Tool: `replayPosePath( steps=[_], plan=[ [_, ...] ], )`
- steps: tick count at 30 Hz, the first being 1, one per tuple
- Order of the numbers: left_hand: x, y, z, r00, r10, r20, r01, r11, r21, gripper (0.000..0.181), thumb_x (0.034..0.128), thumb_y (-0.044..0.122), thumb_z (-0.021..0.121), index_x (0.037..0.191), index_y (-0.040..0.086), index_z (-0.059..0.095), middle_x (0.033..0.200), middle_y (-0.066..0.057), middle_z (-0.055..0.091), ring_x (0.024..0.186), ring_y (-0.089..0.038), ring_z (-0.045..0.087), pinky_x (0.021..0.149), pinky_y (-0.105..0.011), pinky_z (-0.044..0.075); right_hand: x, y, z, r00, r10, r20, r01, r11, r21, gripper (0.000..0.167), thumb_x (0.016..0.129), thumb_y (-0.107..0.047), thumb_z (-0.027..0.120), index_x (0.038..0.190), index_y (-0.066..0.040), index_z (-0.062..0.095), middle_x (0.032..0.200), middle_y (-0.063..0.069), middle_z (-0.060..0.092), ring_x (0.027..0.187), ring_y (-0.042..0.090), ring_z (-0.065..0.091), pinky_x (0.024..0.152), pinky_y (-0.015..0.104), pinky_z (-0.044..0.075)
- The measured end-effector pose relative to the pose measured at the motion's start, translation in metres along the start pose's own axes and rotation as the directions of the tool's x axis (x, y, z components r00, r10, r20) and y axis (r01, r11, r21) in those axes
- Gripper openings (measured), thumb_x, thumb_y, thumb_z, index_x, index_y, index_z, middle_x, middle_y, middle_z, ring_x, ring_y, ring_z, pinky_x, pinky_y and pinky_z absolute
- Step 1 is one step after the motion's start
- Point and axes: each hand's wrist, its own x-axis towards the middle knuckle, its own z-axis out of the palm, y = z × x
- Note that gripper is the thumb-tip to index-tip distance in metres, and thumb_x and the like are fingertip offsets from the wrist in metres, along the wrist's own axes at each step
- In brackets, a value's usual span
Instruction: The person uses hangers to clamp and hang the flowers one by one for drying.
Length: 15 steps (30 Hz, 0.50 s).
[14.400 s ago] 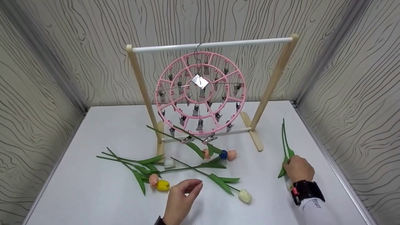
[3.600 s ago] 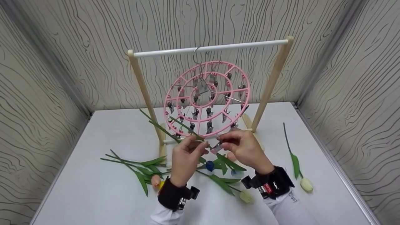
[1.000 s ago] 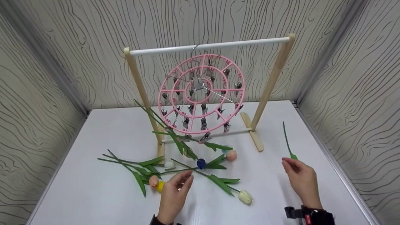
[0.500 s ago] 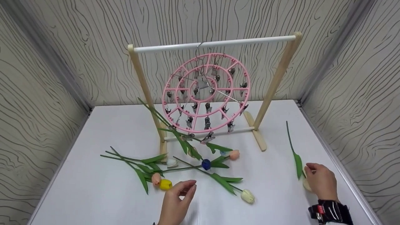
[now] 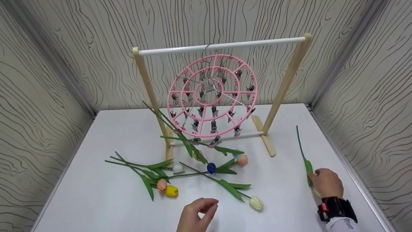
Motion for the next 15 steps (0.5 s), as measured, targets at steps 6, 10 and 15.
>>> replayPosePath(
  steps=[6,10,15],
  plan=[
    [-0.002,0.002,0.009,0.999,0.024,0.035,-0.023,1.0,-0.014,0.012,0.0984,0.019,0.071,0.107,0.014,0.078,0.093,0.01,0.072,0.082,-0.004,0.065,0.076,-0.024,0.056,-0.001,-0.002,0.005,1.0,0.017,0.013,-0.017,1.0,0.01,0.045,0.098,-0.02,0.066,0.115,0.021,0.061,0.085,0.025,0.07,0.071,0.032,0.066,0.056,0.041,0.052],
    [-0.002,0.003,0.01,0.999,0.036,0.04,-0.035,0.999,-0.021,0.011,0.0982,0.018,0.071,0.106,0.014,0.078,0.092,0.011,0.072,0.081,-0.004,0.065,0.074,-0.023,0.055,-0.005,-0.005,0.008,0.999,0.038,0.017,-0.039,0.999,0.035,0.038,0.097,-0.014,0.067,0.112,0.021,0.063,0.078,0.019,0.07,0.066,0.026,0.064,0.052,0.037,0.05],
    [-0.002,0.001,0.01,0.999,0.029,0.038,-0.028,0.999,-0.03,0.012,0.0982,0.018,0.071,0.106,0.013,0.078,0.092,0.01,0.072,0.081,-0.004,0.065,0.075,-0.024,0.056,-0.013,-0.01,0.011,0.997,0.075,0.018,-0.076,0.993,0.086,0.036,0.094,-0.011,0.068,0.112,0.019,0.065,0.081,0.021,0.071,0.066,0.026,0.065,0.051,0.036,0.048]
  ],
)
